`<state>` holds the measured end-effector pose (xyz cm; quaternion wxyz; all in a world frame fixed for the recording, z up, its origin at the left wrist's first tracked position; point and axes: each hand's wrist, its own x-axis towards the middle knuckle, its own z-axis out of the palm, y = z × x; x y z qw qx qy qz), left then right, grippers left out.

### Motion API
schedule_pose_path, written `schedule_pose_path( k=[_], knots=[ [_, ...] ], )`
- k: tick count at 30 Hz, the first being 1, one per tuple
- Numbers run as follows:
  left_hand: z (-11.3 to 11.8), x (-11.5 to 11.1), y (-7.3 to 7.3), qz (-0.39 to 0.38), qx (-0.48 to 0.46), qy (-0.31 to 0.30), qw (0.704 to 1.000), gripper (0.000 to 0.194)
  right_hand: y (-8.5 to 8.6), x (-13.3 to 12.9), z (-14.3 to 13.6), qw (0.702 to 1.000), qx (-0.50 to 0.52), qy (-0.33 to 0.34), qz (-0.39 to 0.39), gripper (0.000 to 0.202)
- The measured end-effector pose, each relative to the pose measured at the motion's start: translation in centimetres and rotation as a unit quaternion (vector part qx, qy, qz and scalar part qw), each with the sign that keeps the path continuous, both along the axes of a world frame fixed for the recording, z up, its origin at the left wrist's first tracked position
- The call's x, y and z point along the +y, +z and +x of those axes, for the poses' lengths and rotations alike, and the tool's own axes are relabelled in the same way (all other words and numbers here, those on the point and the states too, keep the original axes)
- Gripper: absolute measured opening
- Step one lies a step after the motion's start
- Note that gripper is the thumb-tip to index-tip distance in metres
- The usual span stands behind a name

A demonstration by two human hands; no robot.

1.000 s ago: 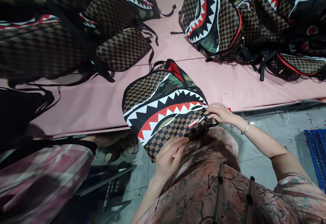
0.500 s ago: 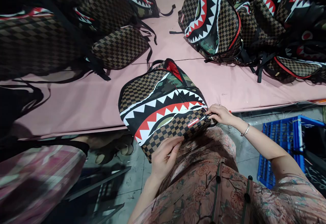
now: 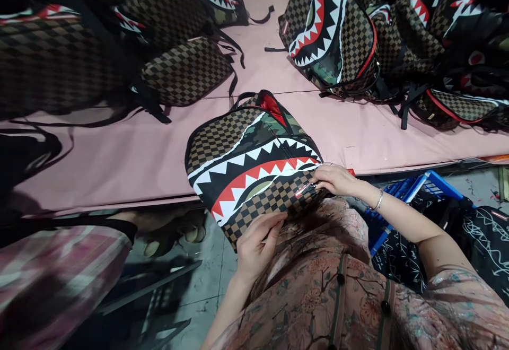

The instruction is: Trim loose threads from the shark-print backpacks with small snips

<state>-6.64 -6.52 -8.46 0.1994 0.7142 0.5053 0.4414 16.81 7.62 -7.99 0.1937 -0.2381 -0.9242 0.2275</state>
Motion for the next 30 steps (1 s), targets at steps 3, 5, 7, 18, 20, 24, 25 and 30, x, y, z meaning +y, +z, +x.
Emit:
schedule_pose_path(
  k=[3,5,7,18,20,24,25,30],
  knots=[
    [-0.1,-0.1,0.0,-0.006,-0.003,0.002,1.0,0.022,0.1,-0.2,-0.5,1.0,0.004,0.01,0.011,0.026],
    [-0.1,-0.1,0.0,-0.012,-0.003,0.002,1.0,0.021,0.1,-0.3,-0.7,1.0,0.004,0.01,0.015,0.027],
    [0.0,-0.1,0.1,-0.014,-0.005,0.003,1.0,0.021,0.1,-0.5,-0.9,1.0,0.001,0.012,0.019,0.028],
    [0.6,0.0,0.2,-0.016,-0.022,0.007,1.0,0.019,0.0,-1.4,-1.7,1.0,-0.003,-0.012,0.004,0.03],
    [0.7,0.1,0.0,-0.016,-0.022,0.009,1.0,0.019,-0.1,-1.6,-1.6,0.997,0.044,-0.037,-0.048,0.024],
    [1.1,0.8,-0.4,-0.005,-0.021,0.001,1.0,0.013,-0.3,-1.1,0.1,0.961,0.097,-0.143,-0.217,0.019],
    [1.3,1.0,-0.5,0.002,-0.011,0.004,1.0,0.01,-0.3,-0.8,0.7,0.948,0.091,-0.161,-0.259,0.02],
    [2.9,1.9,-1.4,0.035,0.138,0.081,0.987,0.026,-0.2,0.7,3.0,0.914,0.036,-0.17,-0.366,0.019]
  ],
)
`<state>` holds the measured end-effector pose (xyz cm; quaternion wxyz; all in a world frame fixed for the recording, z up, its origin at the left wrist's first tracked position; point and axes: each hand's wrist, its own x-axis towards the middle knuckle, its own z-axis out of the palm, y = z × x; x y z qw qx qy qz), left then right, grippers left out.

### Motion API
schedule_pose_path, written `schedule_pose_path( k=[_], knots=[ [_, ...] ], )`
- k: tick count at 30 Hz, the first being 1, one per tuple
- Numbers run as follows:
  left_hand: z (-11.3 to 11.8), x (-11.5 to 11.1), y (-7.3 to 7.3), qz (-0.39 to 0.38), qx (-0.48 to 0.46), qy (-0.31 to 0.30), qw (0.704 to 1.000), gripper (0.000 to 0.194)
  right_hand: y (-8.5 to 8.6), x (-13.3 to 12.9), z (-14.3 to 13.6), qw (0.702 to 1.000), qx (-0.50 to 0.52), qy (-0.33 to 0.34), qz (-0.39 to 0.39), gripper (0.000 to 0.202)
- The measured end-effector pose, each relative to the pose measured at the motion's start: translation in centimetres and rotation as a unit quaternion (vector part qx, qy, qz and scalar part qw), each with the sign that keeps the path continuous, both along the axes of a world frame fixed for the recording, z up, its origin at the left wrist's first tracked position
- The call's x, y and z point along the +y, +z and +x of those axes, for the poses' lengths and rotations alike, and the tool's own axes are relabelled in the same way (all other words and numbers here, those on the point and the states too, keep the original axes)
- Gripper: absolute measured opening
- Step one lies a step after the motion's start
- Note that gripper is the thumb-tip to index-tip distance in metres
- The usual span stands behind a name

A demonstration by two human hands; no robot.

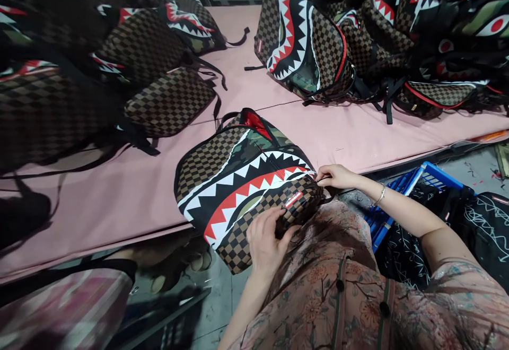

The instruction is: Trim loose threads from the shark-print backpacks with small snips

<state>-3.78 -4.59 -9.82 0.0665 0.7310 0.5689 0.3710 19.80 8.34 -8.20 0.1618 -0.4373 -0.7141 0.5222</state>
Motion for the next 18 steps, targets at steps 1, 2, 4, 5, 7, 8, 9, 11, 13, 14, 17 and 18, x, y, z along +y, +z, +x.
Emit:
schedule_pose_path(
  k=[1,2,4,5,7,8,9,11,13,14,17,18],
  knots=[
    [0.3,0.1,-0.2,0.01,0.02,0.011,1.0,0.027,0.1,0.3,0.0,1.0,-0.005,0.01,-0.008,0.018],
    [0.6,0.1,-0.5,0.023,0.03,0.02,0.999,0.025,0.2,0.5,-0.1,1.0,-0.009,0.021,-0.013,0.017],
    [1.0,0.0,-0.9,0.051,0.038,0.032,0.997,0.019,0.4,1.0,-0.5,0.999,-0.02,0.045,-0.018,0.014],
    [1.2,-0.1,-1.0,0.06,0.038,0.037,0.997,0.019,0.6,1.3,-0.7,0.998,-0.027,0.058,-0.02,0.013],
    [1.3,-0.2,-1.1,0.065,0.035,0.04,0.996,0.019,0.8,1.9,-1.1,0.995,-0.048,0.08,-0.02,0.011],
    [1.3,-0.2,-1.2,0.065,0.033,0.04,0.997,0.02,0.9,2.3,-1.2,0.994,-0.059,0.088,-0.019,0.01],
    [1.3,-0.3,-1.2,0.064,0.032,0.041,0.997,0.02,0.9,2.6,-1.3,0.993,-0.067,0.097,-0.022,0.01],
    [1.3,-0.3,-1.2,0.066,0.03,0.043,0.996,0.02,1.0,3.2,-1.4,0.99,-0.071,0.114,-0.033,0.01],
    [1.2,-0.2,-1.3,0.065,0.03,0.044,0.996,0.02,1.0,3.6,-1.4,0.989,-0.06,0.13,-0.047,0.011],
    [1.2,-0.3,-1.3,0.064,0.029,0.044,0.997,0.02,1.0,3.7,-1.4,0.988,-0.055,0.135,-0.052,0.011],
    [1.1,-0.3,-1.3,0.056,0.022,0.042,0.997,0.02,0.9,3.8,-1.5,0.987,-0.048,0.14,-0.061,0.012],
    [1.1,-0.4,-1.3,0.053,0.019,0.042,0.998,0.02,0.9,3.8,-1.5,0.987,-0.049,0.14,-0.062,0.013]
  ],
)
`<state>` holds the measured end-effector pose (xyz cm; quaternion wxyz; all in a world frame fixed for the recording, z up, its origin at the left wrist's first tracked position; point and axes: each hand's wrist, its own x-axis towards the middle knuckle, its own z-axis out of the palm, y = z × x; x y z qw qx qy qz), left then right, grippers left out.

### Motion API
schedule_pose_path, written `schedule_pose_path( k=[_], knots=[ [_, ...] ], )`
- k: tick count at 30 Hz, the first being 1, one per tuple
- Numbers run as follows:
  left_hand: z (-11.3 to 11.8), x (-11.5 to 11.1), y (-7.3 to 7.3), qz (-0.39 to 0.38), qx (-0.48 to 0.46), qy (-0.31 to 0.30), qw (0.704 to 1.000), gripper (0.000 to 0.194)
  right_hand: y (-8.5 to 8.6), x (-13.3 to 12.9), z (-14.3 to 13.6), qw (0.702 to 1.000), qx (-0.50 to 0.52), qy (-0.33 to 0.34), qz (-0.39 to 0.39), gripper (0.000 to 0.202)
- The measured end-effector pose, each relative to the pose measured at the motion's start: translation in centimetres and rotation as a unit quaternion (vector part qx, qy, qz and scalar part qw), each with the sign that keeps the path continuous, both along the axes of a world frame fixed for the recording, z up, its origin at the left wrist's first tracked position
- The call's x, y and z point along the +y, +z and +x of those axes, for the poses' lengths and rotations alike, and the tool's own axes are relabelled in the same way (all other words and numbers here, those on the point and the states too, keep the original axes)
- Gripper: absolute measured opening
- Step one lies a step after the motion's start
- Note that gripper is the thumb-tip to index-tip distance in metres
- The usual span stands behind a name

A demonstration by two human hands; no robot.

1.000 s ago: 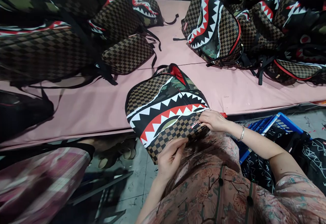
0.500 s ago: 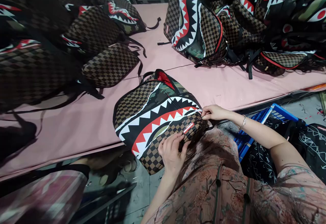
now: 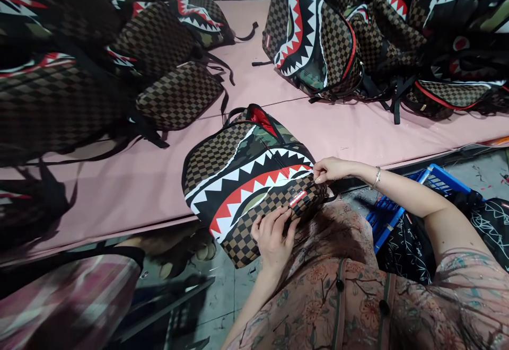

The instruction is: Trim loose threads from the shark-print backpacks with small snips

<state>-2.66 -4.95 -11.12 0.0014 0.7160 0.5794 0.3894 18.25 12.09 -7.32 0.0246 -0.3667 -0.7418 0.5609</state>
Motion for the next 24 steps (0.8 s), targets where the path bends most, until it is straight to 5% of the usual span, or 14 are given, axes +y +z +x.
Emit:
schedule_pose_path(
  k=[12,24],
  knots=[
    [-0.1,-0.2,-0.1,-0.01,-0.008,0.004,1.0,0.022,-0.4,-0.2,0.3,0.999,0.004,-0.038,0.004,0.016],
    [-0.1,-0.4,-0.3,-0.008,-0.029,0.016,0.999,0.019,0.3,-0.1,-1.3,0.999,-0.002,0.032,0.023,0.017]
  ],
)
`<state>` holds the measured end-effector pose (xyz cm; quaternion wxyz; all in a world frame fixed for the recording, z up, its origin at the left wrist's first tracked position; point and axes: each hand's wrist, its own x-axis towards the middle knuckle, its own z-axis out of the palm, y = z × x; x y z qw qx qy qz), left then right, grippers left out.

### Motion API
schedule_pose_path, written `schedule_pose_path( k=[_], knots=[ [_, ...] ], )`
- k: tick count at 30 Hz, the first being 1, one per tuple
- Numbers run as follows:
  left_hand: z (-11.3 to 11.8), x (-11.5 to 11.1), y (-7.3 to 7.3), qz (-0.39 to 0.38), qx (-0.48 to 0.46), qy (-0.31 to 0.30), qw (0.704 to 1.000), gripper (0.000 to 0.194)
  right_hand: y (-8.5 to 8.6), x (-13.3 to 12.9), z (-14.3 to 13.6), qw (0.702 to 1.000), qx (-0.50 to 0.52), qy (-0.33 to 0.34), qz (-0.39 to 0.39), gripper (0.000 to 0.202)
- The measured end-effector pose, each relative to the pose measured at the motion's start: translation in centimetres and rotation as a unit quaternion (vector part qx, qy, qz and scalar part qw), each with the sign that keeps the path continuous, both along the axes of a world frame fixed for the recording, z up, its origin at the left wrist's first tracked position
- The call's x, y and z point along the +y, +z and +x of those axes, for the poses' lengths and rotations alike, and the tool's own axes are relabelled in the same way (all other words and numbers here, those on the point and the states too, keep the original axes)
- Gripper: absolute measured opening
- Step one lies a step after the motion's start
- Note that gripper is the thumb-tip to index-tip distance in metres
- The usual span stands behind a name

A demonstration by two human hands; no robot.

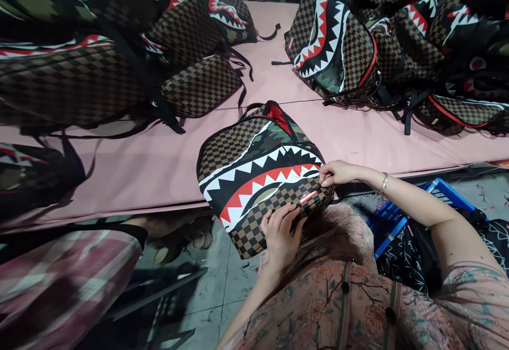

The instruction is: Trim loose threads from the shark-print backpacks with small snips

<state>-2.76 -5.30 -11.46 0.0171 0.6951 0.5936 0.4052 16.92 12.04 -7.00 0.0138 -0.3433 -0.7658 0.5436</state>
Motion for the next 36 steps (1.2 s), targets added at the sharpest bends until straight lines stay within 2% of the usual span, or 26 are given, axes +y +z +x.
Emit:
schedule_pose_path(
  k=[9,15,24,27,30,33,36],
  knots=[
    [-0.1,-0.1,-0.1,-0.043,-0.013,0.005,0.999,0.015,1.0,-1.0,-1.8,0.997,-0.044,0.022,0.054,0.011],
    [0.0,-0.1,0.3,-0.034,-0.021,0.002,0.999,0.014,2.0,-1.8,-2.9,0.99,-0.073,0.04,0.113,0.008],
    [0.1,-0.2,0.1,-0.021,-0.029,0.008,0.999,0.015,1.8,-2.4,-4.0,0.986,-0.078,0.038,0.143,0.005],
    [-0.1,-0.2,0.1,-0.021,-0.04,0.006,0.999,0.014,0.9,-2.3,-3.7,0.996,-0.031,-0.005,0.087,0.008],
    [-0.4,0.5,0.4,-0.031,-0.064,-0.002,0.997,0.02,-0.1,-2.2,-2.9,0.995,0.029,-0.087,0.041,0.015],
    [-0.5,1.9,1.1,-0.088,-0.08,0.014,0.993,0.026,-0.8,-2.4,-2.2,0.983,0.068,-0.167,0.038,0.023],
    [-0.6,3.4,2.0,-0.167,-0.104,0.004,0.98,0.018,-1.4,-2.8,-1.6,0.969,0.097,-0.223,0.038,0.026]
  ],
)
